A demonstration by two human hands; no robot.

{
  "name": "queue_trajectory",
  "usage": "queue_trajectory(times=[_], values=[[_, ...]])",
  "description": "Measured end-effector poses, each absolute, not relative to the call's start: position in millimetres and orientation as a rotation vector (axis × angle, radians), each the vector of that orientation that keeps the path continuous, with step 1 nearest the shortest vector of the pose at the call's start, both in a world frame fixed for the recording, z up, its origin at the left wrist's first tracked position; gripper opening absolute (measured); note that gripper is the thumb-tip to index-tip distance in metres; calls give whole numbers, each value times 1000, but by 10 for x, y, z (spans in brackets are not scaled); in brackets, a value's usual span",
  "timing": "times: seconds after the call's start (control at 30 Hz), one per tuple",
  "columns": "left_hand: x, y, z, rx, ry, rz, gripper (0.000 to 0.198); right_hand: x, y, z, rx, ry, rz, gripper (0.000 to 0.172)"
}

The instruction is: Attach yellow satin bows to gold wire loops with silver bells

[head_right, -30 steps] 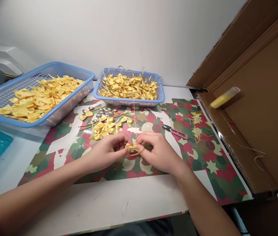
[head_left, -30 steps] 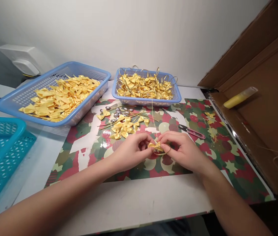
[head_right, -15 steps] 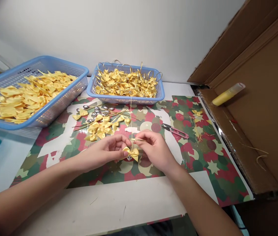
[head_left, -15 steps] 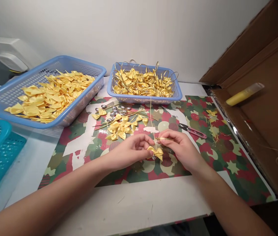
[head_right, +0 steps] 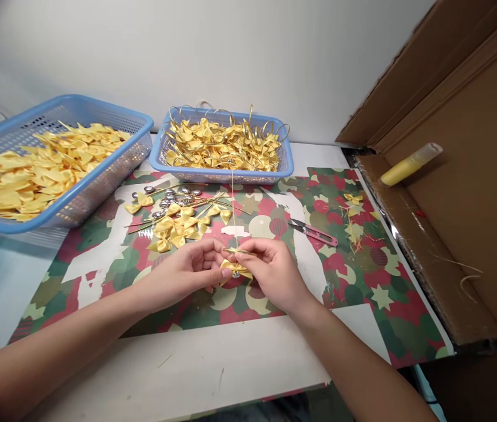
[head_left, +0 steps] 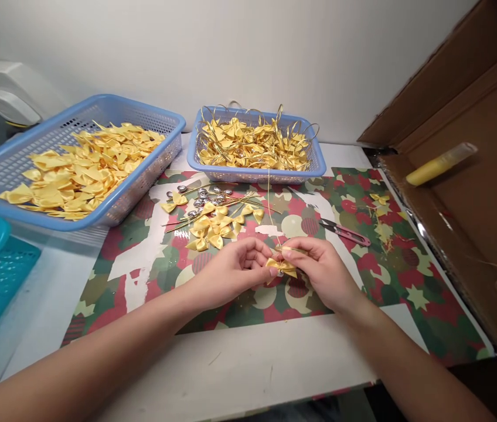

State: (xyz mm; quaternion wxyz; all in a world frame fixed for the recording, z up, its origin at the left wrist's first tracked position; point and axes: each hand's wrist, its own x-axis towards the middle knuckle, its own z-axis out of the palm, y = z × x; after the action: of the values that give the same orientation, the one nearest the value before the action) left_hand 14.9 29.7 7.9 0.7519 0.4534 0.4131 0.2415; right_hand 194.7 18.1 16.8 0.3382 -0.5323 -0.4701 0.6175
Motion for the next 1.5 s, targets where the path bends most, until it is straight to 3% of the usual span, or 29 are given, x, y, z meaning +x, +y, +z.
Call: queue_trajectory(times=[0.27, 0.6, 0.97, 1.5], values=[[174, 250, 85, 976, 983, 571, 21, 1955, 165, 138, -1420, -1382, 1239, 17], [182, 247, 75, 970, 1034, 679, 24, 2105, 149, 257, -1131, -1750, 792, 16], [175, 234, 63, 973, 1001, 714, 25, 2008, 167, 196, -1346, -1832, 956, 17], [245, 179, 59, 943, 1078, 753, 28, 1957, 148, 184, -1336, -1904, 805, 18]])
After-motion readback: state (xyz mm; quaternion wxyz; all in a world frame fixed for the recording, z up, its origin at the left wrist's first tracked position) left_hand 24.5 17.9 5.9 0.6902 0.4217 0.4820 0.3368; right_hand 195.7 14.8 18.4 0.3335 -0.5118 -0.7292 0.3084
